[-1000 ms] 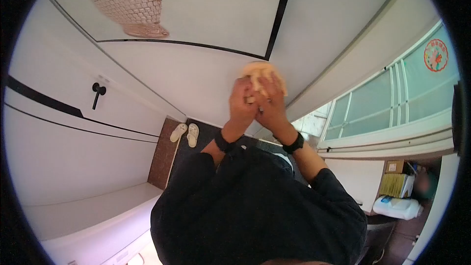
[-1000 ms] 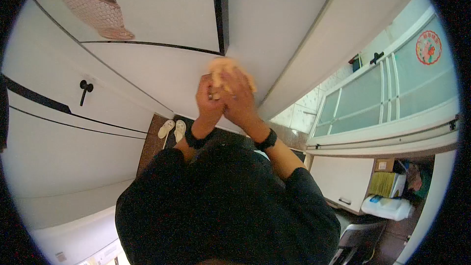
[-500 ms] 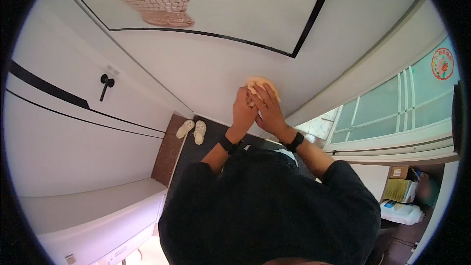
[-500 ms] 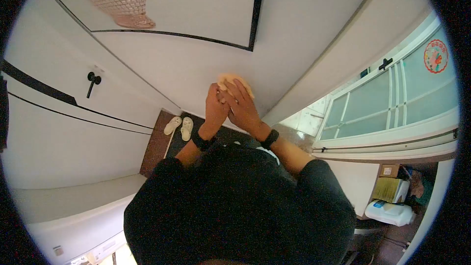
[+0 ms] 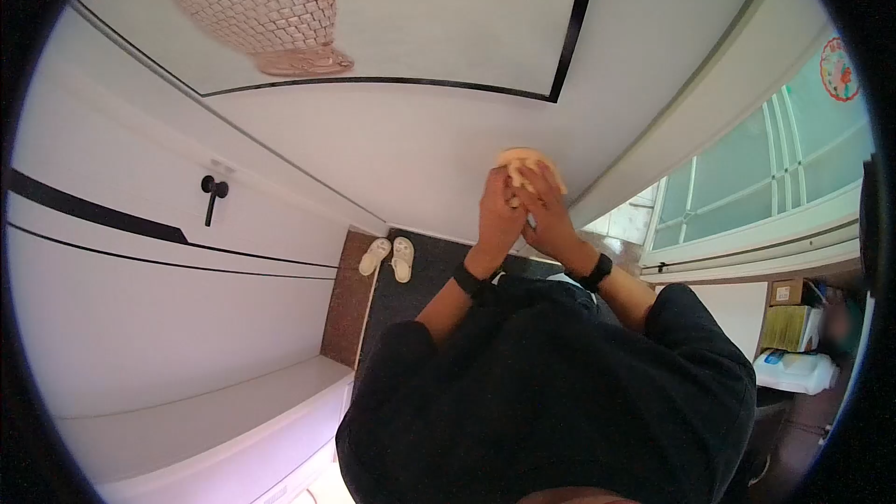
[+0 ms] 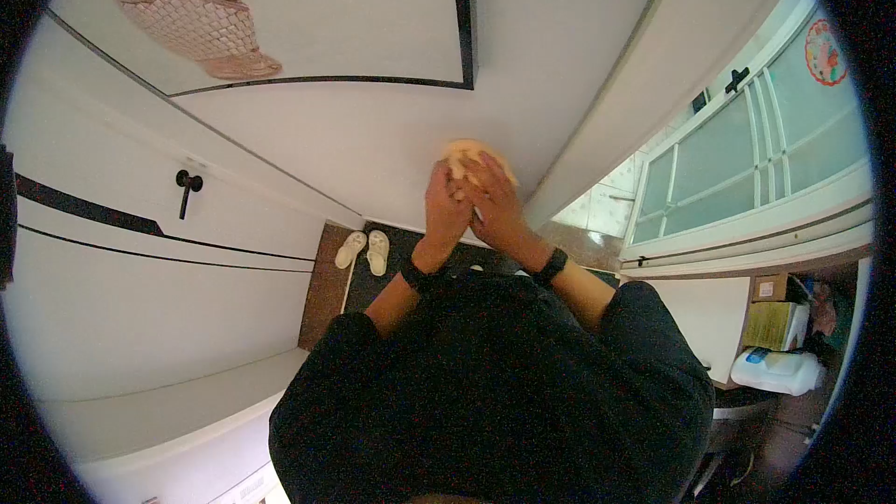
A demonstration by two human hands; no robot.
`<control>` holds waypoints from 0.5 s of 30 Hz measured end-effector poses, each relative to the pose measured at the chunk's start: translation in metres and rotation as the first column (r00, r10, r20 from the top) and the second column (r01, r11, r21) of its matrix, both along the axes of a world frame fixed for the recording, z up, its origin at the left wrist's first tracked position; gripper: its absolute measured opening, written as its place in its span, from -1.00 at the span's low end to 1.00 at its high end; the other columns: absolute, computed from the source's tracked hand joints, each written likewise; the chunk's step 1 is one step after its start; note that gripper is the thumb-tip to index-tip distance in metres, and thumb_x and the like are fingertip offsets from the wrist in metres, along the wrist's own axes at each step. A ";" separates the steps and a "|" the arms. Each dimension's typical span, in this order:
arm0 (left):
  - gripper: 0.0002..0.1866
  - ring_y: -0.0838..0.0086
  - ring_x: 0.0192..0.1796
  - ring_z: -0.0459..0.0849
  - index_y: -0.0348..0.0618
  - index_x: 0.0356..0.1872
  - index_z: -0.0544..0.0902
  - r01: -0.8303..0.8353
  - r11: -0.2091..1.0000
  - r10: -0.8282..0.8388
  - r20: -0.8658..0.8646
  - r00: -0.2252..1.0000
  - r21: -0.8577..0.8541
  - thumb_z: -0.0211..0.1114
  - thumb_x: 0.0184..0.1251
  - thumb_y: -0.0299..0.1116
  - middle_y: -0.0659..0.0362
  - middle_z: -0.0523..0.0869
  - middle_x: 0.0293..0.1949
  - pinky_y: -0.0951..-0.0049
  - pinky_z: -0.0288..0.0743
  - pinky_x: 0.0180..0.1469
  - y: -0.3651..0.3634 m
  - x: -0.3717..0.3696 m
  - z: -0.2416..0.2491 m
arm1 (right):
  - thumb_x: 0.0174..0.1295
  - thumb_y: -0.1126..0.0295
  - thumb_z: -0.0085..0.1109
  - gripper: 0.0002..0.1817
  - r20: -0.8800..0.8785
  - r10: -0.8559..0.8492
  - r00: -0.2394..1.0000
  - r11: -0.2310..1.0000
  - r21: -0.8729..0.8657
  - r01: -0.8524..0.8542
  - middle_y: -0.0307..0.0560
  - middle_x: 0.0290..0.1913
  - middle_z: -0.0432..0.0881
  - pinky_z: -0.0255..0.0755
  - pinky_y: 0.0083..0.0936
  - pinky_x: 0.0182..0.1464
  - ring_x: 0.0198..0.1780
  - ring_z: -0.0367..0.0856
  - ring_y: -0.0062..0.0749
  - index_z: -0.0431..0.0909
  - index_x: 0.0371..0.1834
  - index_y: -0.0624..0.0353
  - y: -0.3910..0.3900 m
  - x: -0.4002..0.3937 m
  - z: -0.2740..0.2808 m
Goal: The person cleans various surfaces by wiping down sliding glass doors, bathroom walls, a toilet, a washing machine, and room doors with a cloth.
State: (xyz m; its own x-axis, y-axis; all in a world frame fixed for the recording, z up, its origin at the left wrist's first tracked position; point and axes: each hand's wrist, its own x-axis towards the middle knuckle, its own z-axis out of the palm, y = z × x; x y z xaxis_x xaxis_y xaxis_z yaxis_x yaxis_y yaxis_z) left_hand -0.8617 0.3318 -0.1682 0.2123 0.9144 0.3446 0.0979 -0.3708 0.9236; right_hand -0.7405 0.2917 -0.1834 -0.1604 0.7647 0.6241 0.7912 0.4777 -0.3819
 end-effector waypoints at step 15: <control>-0.67 0.20 -0.10 0.67 -0.30 0.03 0.52 -0.170 0.925 0.160 0.057 0.985 0.340 0.28 0.24 -0.50 -0.01 0.63 -0.08 0.31 0.58 -0.10 0.034 -0.008 0.067 | 0.07 0.41 0.31 -0.53 -0.069 -0.042 0.997 0.958 0.282 0.060 0.03 0.40 0.29 0.08 0.09 0.45 0.47 0.10 0.28 0.52 0.12 0.06 0.041 -0.030 0.059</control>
